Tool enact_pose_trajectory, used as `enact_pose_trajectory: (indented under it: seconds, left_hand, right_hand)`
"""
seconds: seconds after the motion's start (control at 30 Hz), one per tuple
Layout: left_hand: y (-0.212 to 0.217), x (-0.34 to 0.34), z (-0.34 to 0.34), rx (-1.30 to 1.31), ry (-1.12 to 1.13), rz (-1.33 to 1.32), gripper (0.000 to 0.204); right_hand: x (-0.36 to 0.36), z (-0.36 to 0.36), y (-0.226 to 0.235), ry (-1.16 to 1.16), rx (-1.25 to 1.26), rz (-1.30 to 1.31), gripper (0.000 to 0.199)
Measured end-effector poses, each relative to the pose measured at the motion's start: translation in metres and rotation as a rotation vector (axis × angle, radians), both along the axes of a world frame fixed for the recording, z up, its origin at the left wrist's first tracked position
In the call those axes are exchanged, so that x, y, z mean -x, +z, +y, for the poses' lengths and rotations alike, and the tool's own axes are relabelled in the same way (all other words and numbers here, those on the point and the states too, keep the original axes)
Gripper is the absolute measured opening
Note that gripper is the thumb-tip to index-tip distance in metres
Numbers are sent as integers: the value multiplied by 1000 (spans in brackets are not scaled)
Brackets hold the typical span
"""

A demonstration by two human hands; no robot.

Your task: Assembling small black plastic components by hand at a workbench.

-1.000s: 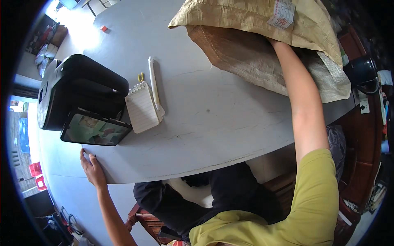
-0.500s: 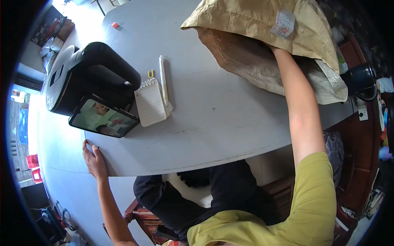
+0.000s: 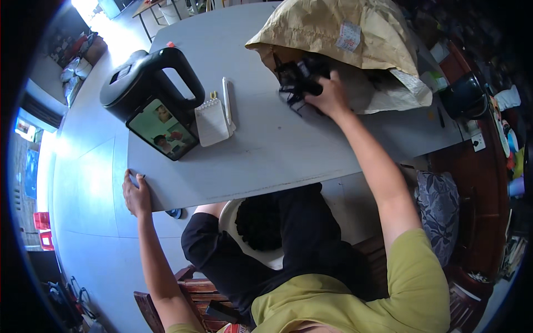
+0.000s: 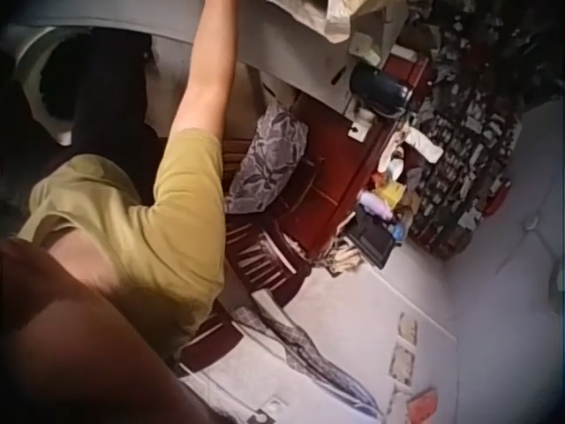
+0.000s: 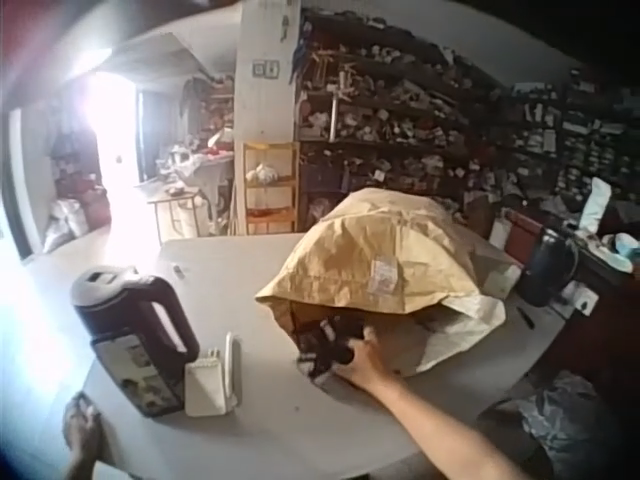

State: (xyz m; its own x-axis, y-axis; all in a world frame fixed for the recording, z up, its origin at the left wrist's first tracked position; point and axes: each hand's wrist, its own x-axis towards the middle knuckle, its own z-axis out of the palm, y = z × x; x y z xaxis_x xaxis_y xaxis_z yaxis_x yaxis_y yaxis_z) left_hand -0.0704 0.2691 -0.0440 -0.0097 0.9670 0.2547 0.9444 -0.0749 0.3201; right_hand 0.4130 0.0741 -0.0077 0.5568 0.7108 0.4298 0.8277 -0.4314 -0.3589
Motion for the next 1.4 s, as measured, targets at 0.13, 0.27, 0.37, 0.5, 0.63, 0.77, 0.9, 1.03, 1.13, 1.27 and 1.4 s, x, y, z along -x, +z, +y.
enact_pose_trajectory:
  seconds: [0.13, 0.27, 0.37, 0.5, 0.63, 0.77, 0.9, 1.03, 1.13, 1.27, 1.4]
  left_hand:
    - [1, 3, -10, -106, -25, 22, 39]
    - [-10, 20, -33, -481, -148, -83, 39]
    - [-7, -2, -84, -501, -317, -192, 36]
    - [-11, 5, -152, -410, -384, -269, 32]
    - [-30, 37, -200, -243, -316, -288, 34]
    - [-44, 52, -237, -171, -230, -380, 30]
    - [-45, 50, -264, -81, -212, -473, 29]
    - [-35, 28, -272, 1, -318, -552, 30]
    - [-22, 14, -274, -64, -399, -432, 27]
    - [-12, -5, -279, -49, -494, -445, 26]
    - [14, -34, -285, 269, -583, -808, 20]
  right_hand:
    - [44, -11, 4, -8, 19, 53, 44]
    - [88, -10, 9, 62, 68, 81, 45]
    - [93, -3, 3, 57, 111, 53, 51]
    - [87, 6, 18, 172, 277, 133, 70]
    - [66, 2, 40, 362, 236, 357, 84]
    - [58, -32, 61, 452, -211, 122, 41]
    - [86, -70, 55, 279, -17, 231, 17]
    - [101, -90, 23, 213, 174, 44, 22]
    - [111, -97, 16, 103, 196, 41, 18]
    - [103, -115, 16, -81, 39, 227, 16]
    - [149, -131, 35, 322, -510, 1251, 39]
